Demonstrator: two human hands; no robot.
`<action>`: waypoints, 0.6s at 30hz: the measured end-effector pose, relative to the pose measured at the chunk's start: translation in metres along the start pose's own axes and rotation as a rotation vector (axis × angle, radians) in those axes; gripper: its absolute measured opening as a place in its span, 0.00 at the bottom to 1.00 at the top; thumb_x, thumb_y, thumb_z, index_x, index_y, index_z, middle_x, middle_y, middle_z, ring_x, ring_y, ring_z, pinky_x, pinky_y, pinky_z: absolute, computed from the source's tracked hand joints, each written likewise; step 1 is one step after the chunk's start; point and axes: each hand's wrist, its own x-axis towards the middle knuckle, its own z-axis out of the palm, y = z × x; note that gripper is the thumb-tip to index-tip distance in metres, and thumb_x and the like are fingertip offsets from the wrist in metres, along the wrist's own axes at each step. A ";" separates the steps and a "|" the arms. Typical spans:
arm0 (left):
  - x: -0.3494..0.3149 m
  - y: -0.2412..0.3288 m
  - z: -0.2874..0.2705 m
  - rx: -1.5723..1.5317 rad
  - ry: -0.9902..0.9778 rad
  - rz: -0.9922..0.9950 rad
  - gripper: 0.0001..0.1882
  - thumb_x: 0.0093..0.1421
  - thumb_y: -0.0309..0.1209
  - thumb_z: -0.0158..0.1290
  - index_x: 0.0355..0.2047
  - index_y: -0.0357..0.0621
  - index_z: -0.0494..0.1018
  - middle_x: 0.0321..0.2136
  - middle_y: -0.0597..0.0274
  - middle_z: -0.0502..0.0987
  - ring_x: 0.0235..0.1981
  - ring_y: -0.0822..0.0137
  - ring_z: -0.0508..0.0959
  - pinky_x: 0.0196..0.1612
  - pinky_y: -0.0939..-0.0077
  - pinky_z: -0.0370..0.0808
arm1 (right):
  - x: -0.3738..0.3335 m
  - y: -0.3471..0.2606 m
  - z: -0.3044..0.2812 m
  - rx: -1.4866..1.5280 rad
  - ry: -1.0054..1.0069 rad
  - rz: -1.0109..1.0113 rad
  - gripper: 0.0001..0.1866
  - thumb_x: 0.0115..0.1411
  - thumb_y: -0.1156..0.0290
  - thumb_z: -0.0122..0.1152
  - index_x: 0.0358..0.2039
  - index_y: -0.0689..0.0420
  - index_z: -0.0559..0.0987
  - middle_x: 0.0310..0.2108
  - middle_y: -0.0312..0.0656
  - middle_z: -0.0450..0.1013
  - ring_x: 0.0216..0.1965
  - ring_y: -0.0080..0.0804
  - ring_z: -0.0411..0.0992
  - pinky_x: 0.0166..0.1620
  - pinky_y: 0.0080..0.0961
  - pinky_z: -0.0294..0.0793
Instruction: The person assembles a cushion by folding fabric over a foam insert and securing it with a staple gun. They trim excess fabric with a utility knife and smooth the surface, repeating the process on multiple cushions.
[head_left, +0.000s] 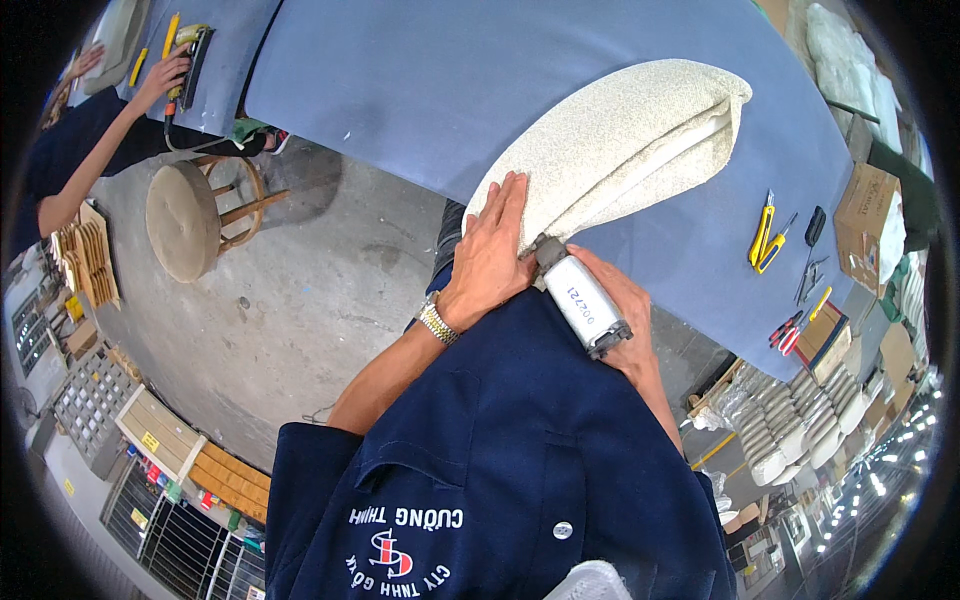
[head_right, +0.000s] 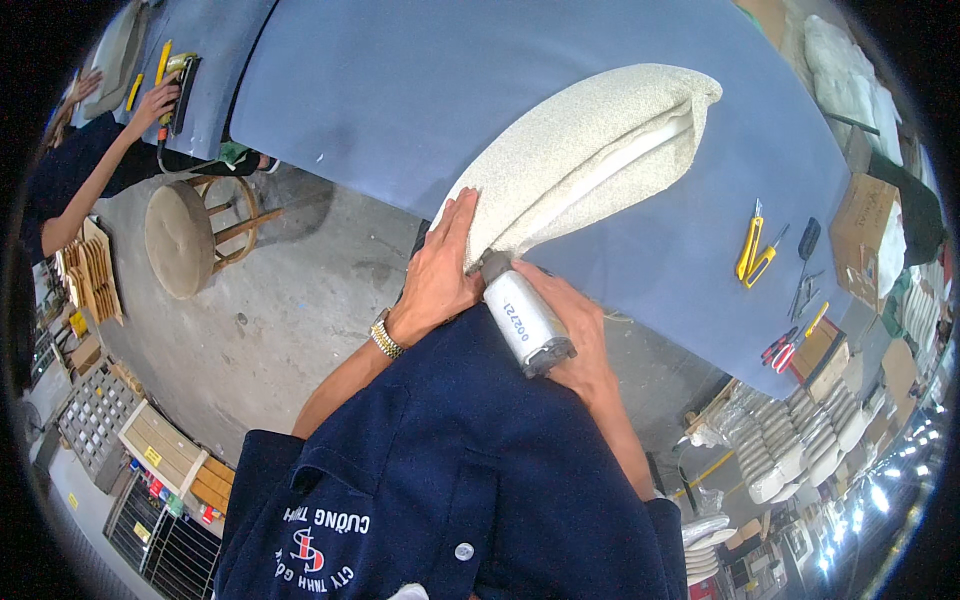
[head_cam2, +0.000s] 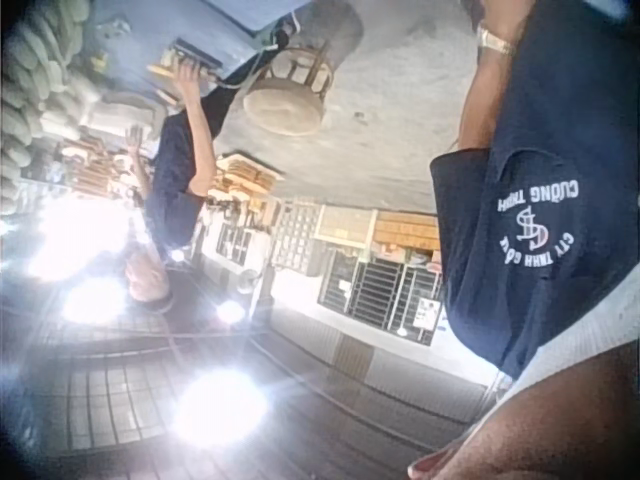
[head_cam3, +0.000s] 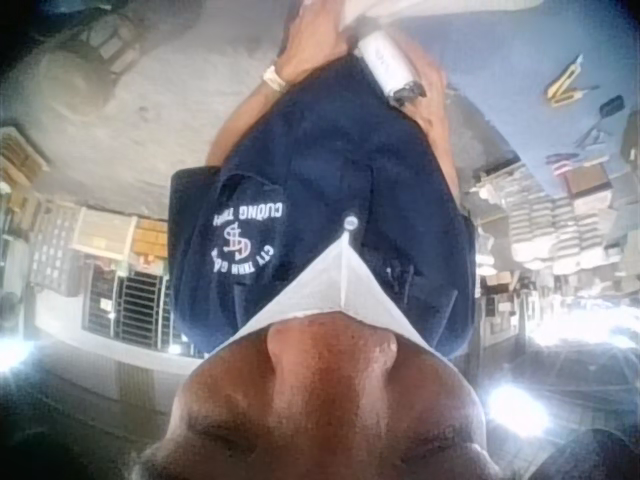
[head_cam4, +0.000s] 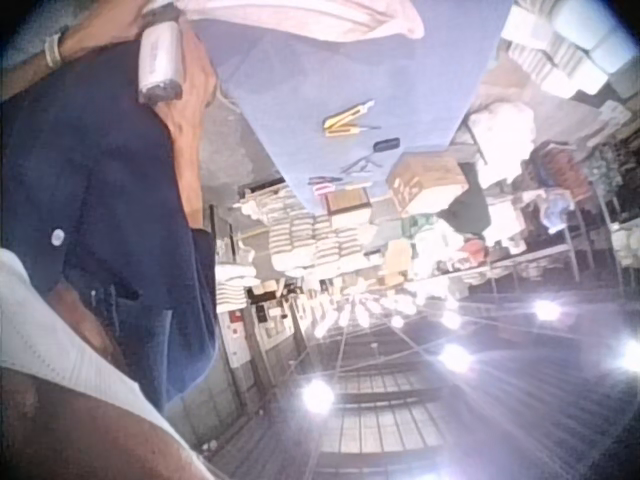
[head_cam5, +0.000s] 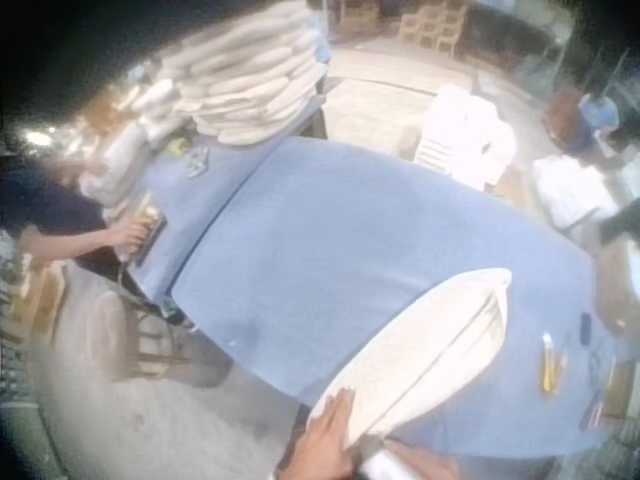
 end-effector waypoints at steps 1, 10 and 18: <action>0.000 0.001 -0.001 -0.003 -0.003 -0.001 0.54 0.52 0.25 0.64 0.75 0.40 0.46 0.74 0.38 0.51 0.74 0.36 0.52 0.68 0.30 0.60 | -0.001 0.001 0.000 -0.010 0.001 -0.017 0.32 0.53 0.74 0.68 0.61 0.58 0.77 0.53 0.52 0.79 0.54 0.49 0.79 0.57 0.37 0.76; -0.001 0.002 -0.001 -0.037 0.006 -0.031 0.55 0.50 0.23 0.65 0.75 0.40 0.46 0.73 0.39 0.52 0.74 0.37 0.52 0.69 0.33 0.60 | 0.013 -0.017 -0.003 0.096 -0.098 0.166 0.31 0.53 0.74 0.69 0.60 0.54 0.77 0.54 0.52 0.78 0.54 0.51 0.78 0.57 0.38 0.75; -0.007 -0.023 -0.025 -0.273 -0.104 0.194 0.59 0.51 0.27 0.67 0.77 0.44 0.41 0.75 0.39 0.47 0.77 0.43 0.46 0.75 0.49 0.49 | 0.013 -0.008 0.014 0.037 -0.029 0.022 0.31 0.53 0.72 0.70 0.61 0.54 0.77 0.55 0.51 0.78 0.55 0.50 0.78 0.57 0.35 0.76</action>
